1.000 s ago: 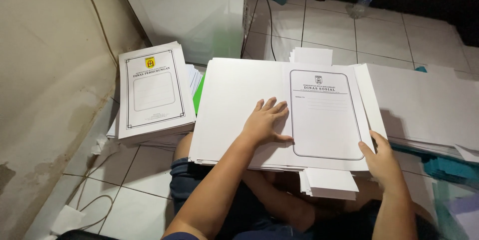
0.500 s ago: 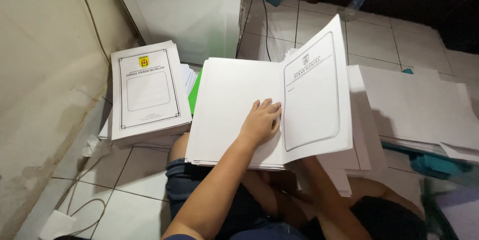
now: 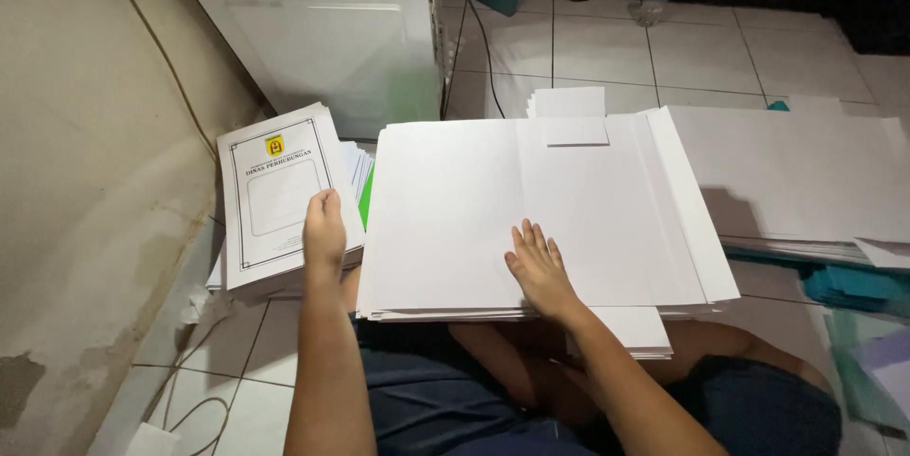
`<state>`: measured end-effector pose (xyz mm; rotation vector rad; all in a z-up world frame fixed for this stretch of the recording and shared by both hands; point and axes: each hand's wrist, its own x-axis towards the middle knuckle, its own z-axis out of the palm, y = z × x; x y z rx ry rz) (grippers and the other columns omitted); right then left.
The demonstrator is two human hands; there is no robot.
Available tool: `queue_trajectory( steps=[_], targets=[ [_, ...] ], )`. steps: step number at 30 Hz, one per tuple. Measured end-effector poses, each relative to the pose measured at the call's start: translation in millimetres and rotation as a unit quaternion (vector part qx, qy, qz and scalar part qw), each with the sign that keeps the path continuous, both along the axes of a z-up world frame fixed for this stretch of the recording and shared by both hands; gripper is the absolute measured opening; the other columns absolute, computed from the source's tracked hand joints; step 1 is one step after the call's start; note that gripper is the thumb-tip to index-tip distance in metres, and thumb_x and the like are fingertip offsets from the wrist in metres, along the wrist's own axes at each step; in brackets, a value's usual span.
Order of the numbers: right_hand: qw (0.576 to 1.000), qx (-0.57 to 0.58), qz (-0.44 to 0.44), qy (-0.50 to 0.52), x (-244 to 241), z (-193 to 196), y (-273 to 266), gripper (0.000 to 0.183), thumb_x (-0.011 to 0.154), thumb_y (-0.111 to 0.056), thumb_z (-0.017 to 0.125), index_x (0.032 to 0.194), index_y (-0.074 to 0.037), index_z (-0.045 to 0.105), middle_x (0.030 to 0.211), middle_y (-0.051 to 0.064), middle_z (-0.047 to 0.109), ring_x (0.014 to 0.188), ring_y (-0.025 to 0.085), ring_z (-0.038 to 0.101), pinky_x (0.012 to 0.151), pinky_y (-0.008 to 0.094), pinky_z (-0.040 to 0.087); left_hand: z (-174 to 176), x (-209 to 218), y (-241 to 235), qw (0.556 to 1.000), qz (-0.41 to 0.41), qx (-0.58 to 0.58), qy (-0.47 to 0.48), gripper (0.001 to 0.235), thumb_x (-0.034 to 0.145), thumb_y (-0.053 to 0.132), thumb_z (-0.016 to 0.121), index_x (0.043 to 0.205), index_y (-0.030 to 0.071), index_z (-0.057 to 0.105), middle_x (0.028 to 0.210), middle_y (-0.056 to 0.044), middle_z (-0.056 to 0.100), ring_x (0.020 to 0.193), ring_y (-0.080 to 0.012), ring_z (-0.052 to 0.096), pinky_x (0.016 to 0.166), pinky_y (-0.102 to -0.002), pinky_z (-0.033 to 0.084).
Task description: Assembling folders by picking up printed cover sheets and precisely placing them onto folder bases.
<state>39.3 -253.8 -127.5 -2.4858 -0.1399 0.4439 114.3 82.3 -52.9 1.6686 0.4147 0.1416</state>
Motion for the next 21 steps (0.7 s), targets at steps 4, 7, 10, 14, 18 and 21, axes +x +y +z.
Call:
queue_trajectory(
  steps=[4,7,10,14,18,21],
  targets=[
    [0.997,0.078,-0.027,-0.008,1,-6,-4,0.069,0.108,-0.058,0.013,0.166,-0.021,0.014,0.174,0.004,-0.004,0.159,0.023,-0.007,0.125,0.045,-0.010,21,-1,-94,0.969,-0.153,0.175,-0.079,0.047,0.103,0.028,0.044,0.144,0.006,0.053,0.144,-0.022,0.057,0.140,-0.0409,0.048,0.117,-0.053,0.036],
    [0.983,0.171,-0.064,0.023,-17,57,1,0.067,0.110,-0.052,0.012,0.164,-0.013,0.018,0.173,0.009,0.001,0.159,0.026,-0.004,0.127,0.044,-0.009,12,7,-168,0.933,-0.261,0.180,-0.172,0.047,0.102,0.013,0.045,0.148,0.005,0.048,0.145,-0.024,0.055,0.142,-0.0408,0.045,0.120,-0.052,0.034],
    [0.950,0.280,-0.112,0.080,-16,53,-9,0.071,0.109,-0.054,0.013,0.164,-0.009,0.017,0.172,0.012,0.000,0.159,0.028,-0.007,0.129,0.045,-0.008,-29,32,-213,0.908,-0.304,0.224,-0.180,0.052,0.102,0.012,0.042,0.154,0.010,0.043,0.154,-0.019,0.050,0.149,-0.0367,0.037,0.125,-0.052,0.026],
    [0.949,0.286,-0.095,0.094,-13,41,-29,0.064,0.111,-0.049,0.019,0.166,-0.015,0.018,0.173,0.009,0.004,0.158,0.027,-0.009,0.127,0.048,-0.010,-58,40,-233,0.795,-0.302,0.496,-0.179,0.047,0.102,0.023,0.041,0.147,0.018,0.052,0.155,-0.006,0.052,0.148,-0.0259,0.041,0.124,-0.049,0.024],
    [0.979,0.179,-0.074,0.055,-14,64,-51,0.065,0.108,-0.044,0.042,0.163,-0.013,0.025,0.172,0.011,0.015,0.159,0.027,0.006,0.128,0.046,-0.003,-39,31,-234,0.780,-0.307,0.518,-0.170,0.053,0.103,0.035,0.039,0.151,0.014,0.051,0.158,-0.010,0.049,0.149,-0.0292,0.039,0.123,-0.053,0.023],
    [0.987,0.020,-0.158,-0.009,-10,48,-87,0.066,0.109,-0.041,0.039,0.161,-0.003,0.028,0.172,0.016,0.016,0.160,0.032,0.008,0.129,0.050,0.002,-40,31,-236,0.772,-0.309,0.532,-0.159,0.060,0.102,0.045,0.037,0.153,0.016,0.048,0.160,-0.009,0.046,0.150,-0.0278,0.038,0.123,-0.053,0.022]
  ],
)
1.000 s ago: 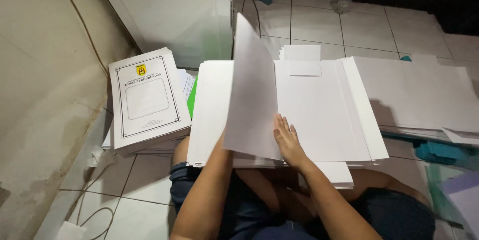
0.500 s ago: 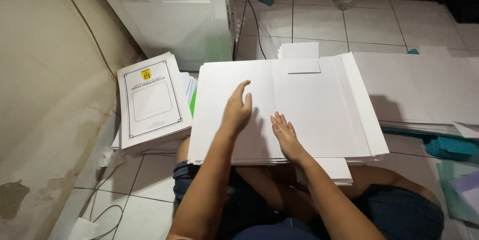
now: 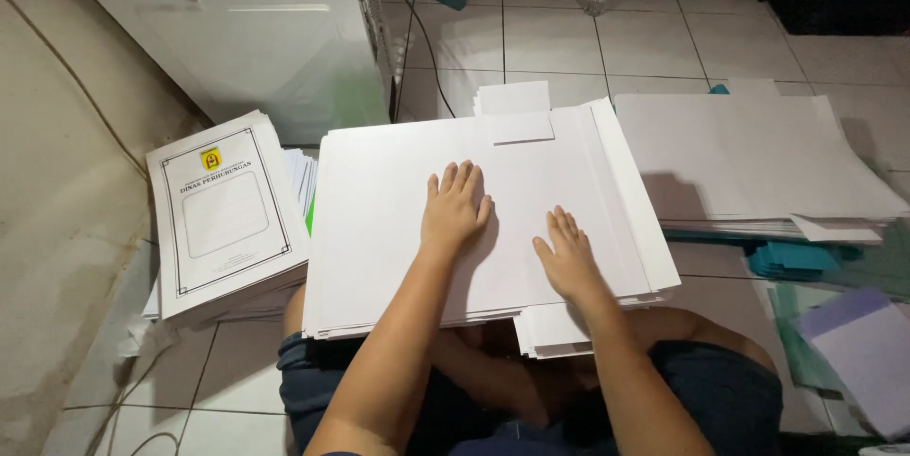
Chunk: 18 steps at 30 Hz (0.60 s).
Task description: Assembling folders by picking up printed cover sheets and precisely placing them onto folder bases.
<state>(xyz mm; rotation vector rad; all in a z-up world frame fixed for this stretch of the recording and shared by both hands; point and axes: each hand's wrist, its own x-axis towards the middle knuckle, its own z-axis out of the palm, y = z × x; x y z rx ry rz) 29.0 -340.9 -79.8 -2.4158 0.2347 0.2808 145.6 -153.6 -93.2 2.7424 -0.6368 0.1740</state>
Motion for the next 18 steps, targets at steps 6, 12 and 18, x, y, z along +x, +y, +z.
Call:
queue_trajectory(
  steps=[6,12,18],
  targets=[
    [0.981,-0.188,-0.045,0.008,-12,11,-8,0.069,0.110,-0.046,0.023,0.164,-0.003,0.017,0.173,0.018,0.008,0.160,0.030,0.001,0.126,0.048,-0.006,7,-2,-1,1.000,0.000,-0.008,0.019,0.063,0.100,0.045,0.037,0.154,0.013,0.047,0.160,-0.012,0.046,0.150,-0.0295,0.039,0.122,-0.054,0.022],
    [0.960,-0.267,-0.080,-0.015,-18,-8,-47,0.070,0.110,-0.051,0.018,0.164,-0.007,0.019,0.172,0.019,0.010,0.160,0.033,0.003,0.127,0.048,-0.003,8,-5,1,1.000,0.005,-0.013,0.020,0.062,0.100,0.044,0.038,0.153,0.013,0.047,0.159,-0.011,0.047,0.150,-0.0283,0.039,0.122,-0.053,0.022],
    [0.969,-0.245,-0.017,-0.002,-7,-6,-84,0.070,0.108,-0.047,0.023,0.164,-0.007,0.016,0.172,0.021,0.008,0.160,0.035,0.003,0.127,0.049,0.001,13,-5,0,0.999,0.002,-0.015,0.028,0.062,0.100,0.043,0.039,0.153,0.011,0.047,0.159,-0.013,0.046,0.151,-0.0297,0.037,0.123,-0.055,0.021]
  ],
)
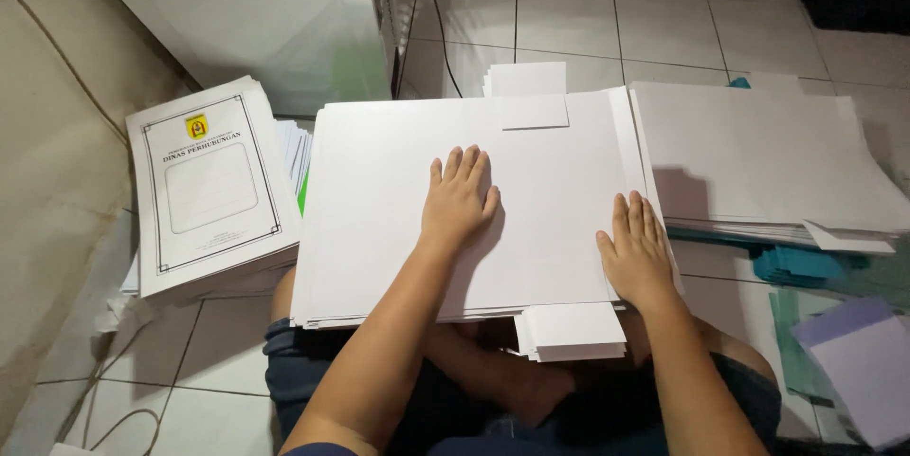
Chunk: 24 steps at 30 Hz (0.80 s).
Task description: Assembling folders by picking up printed cover sheets and precisely placing them onto folder bases.
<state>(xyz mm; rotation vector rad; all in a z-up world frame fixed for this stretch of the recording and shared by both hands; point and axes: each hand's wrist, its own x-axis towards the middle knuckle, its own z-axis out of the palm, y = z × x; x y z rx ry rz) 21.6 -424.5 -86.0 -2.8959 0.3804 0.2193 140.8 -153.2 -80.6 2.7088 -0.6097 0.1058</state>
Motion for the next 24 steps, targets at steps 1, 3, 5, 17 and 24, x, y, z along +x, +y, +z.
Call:
queue_trajectory(
  steps=[1,3,5,17,24],
  targets=[
    [1.000,0.004,0.017,-0.004,7,5,-1,0.068,0.107,-0.042,0.027,0.164,-0.006,0.016,0.172,0.021,0.009,0.159,0.035,0.005,0.127,0.049,0.003,-1,1,-1,1.000,-0.002,0.003,-0.002,0.064,0.099,0.044,0.040,0.153,0.011,0.047,0.159,-0.013,0.046,0.151,-0.0301,0.037,0.123,-0.055,0.021],
    [0.999,0.008,0.034,-0.006,28,8,-5,0.067,0.106,-0.037,0.030,0.164,-0.005,0.017,0.171,0.022,0.011,0.159,0.036,0.006,0.127,0.050,0.004,1,0,0,1.000,-0.003,0.006,-0.002,0.065,0.099,0.045,0.040,0.153,0.011,0.046,0.159,-0.013,0.046,0.151,-0.0305,0.037,0.123,-0.055,0.021],
    [0.998,0.014,0.054,-0.022,58,6,-14,0.066,0.106,-0.033,0.032,0.163,-0.002,0.020,0.171,0.023,0.014,0.159,0.036,0.011,0.128,0.048,0.007,9,-1,0,1.000,-0.004,0.008,0.020,0.068,0.096,0.046,0.041,0.154,0.011,0.045,0.161,-0.013,0.044,0.152,-0.0307,0.034,0.124,-0.055,0.018],
    [0.996,0.044,0.065,-0.049,37,-3,-26,0.067,0.106,-0.031,0.030,0.163,0.000,0.018,0.170,0.025,0.014,0.157,0.038,0.015,0.128,0.049,0.011,20,-4,-4,0.998,0.024,0.009,0.059,0.074,0.094,0.052,0.040,0.156,0.011,0.043,0.165,-0.017,0.036,0.155,-0.0355,0.025,0.124,-0.060,0.009],
    [0.994,0.063,0.069,-0.054,-8,-2,-27,0.066,0.105,-0.028,0.033,0.162,0.001,0.020,0.169,0.028,0.016,0.155,0.042,0.018,0.127,0.051,0.013,27,-6,-2,0.997,0.019,0.003,0.071,0.072,0.097,0.050,0.040,0.156,0.009,0.041,0.165,-0.020,0.034,0.156,-0.0366,0.023,0.124,-0.061,0.009]
  ],
)
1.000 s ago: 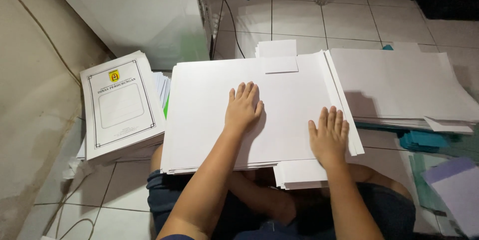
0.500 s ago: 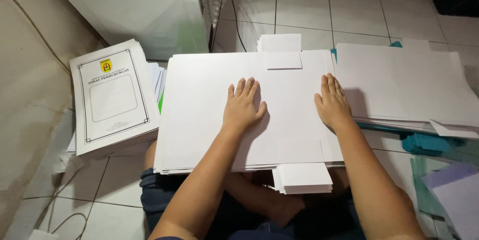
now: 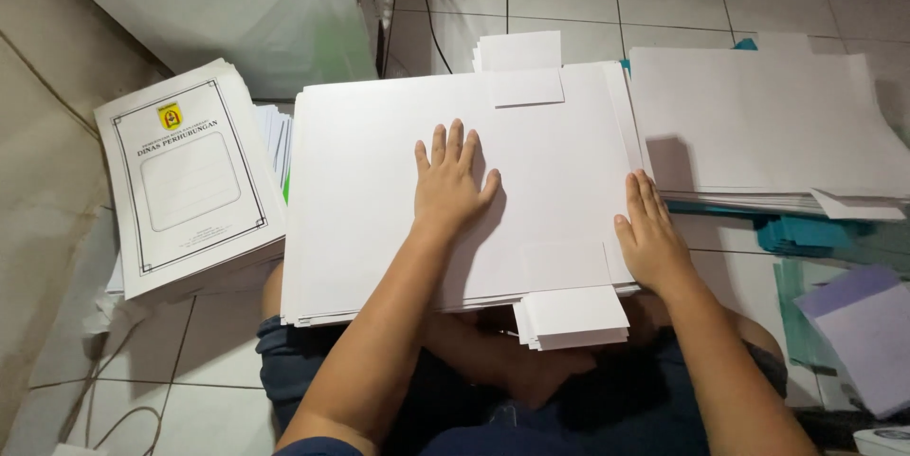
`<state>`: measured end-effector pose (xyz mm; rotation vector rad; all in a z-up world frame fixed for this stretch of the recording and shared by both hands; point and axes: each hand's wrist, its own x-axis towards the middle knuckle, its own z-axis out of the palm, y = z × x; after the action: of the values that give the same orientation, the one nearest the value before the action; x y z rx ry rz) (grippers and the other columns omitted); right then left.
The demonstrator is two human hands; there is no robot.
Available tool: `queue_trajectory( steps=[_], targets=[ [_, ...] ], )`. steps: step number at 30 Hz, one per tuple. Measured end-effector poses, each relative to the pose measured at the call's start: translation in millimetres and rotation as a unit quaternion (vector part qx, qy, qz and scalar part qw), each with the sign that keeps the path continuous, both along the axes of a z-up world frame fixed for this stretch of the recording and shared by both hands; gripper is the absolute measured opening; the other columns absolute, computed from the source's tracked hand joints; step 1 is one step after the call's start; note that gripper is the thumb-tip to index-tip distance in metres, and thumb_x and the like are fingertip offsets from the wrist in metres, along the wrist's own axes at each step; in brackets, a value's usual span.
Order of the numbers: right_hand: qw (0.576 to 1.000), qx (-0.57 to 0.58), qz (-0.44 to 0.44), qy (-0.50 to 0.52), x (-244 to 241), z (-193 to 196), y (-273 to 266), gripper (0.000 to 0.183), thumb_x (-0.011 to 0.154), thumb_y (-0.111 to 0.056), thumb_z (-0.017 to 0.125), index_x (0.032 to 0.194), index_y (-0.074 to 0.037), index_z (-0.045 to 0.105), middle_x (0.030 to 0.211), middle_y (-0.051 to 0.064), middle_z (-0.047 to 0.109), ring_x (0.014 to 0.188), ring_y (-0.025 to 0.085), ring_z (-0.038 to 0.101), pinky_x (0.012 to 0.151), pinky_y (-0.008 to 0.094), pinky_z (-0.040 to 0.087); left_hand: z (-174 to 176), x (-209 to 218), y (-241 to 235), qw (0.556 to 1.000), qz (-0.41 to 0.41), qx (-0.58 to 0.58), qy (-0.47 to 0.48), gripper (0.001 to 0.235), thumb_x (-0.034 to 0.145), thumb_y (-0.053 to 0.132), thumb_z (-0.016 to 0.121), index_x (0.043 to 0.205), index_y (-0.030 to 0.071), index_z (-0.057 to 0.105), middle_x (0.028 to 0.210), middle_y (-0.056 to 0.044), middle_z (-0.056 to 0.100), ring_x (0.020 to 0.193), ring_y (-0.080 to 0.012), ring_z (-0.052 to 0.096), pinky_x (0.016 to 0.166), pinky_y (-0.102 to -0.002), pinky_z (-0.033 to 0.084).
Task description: Assembling folders by picking up printed cover sheets and precisely placing them onto folder bases.
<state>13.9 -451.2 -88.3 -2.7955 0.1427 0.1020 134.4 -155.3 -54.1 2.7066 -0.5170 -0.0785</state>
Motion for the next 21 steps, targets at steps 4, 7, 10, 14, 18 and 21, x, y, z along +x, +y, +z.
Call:
queue_trajectory(
  steps=[4,7,10,14,18,21],
  targets=[
    [1.000,0.003,0.005,0.002,42,7,-5,0.064,0.107,-0.029,0.032,0.164,-0.003,0.020,0.170,0.025,0.015,0.156,0.039,0.017,0.127,0.051,0.014,-5,2,-1,1.000,-0.009,0.005,0.007,0.074,0.097,0.052,0.039,0.157,0.008,0.039,0.166,-0.021,0.031,0.156,-0.0375,0.021,0.123,-0.061,0.008],
    [1.000,-0.006,0.005,0.006,98,5,-12,0.063,0.109,-0.031,0.029,0.164,-0.002,0.020,0.170,0.024,0.014,0.157,0.036,0.016,0.127,0.049,0.014,-5,4,-2,1.000,-0.012,0.010,0.016,0.076,0.096,0.054,0.038,0.157,0.008,0.038,0.166,-0.021,0.029,0.157,-0.0379,0.019,0.124,-0.062,0.007],
    [1.000,-0.010,0.009,-0.007,162,-11,-26,0.063,0.110,-0.031,0.029,0.163,0.001,0.021,0.170,0.025,0.016,0.157,0.035,0.017,0.127,0.048,0.015,-7,9,-3,0.999,-0.011,0.021,0.023,0.077,0.096,0.055,0.037,0.158,0.009,0.036,0.167,-0.021,0.028,0.157,-0.0376,0.018,0.124,-0.061,0.006],
    [1.000,-0.003,0.011,-0.015,206,-21,-39,0.062,0.110,-0.030,0.029,0.162,0.003,0.022,0.169,0.025,0.018,0.157,0.036,0.019,0.129,0.047,0.014,-3,10,-5,0.999,-0.006,0.021,0.038,0.077,0.095,0.056,0.037,0.158,0.011,0.036,0.167,-0.019,0.028,0.157,-0.0360,0.017,0.124,-0.060,0.006],
    [1.000,-0.007,0.018,-0.017,185,-10,-33,0.063,0.109,-0.029,0.028,0.162,0.005,0.021,0.169,0.027,0.017,0.156,0.037,0.019,0.128,0.047,0.015,2,9,-5,0.999,0.000,0.009,0.034,0.076,0.095,0.054,0.038,0.157,0.010,0.038,0.167,-0.019,0.029,0.157,-0.0358,0.019,0.124,-0.060,0.006],
    [1.000,0.000,0.015,-0.013,148,-8,-32,0.063,0.109,-0.028,0.028,0.162,0.005,0.021,0.168,0.028,0.019,0.156,0.037,0.021,0.128,0.047,0.016,4,6,-5,0.999,0.006,0.007,0.032,0.074,0.095,0.052,0.038,0.156,0.010,0.039,0.166,-0.019,0.030,0.156,-0.0352,0.020,0.124,-0.059,0.007]
  ],
)
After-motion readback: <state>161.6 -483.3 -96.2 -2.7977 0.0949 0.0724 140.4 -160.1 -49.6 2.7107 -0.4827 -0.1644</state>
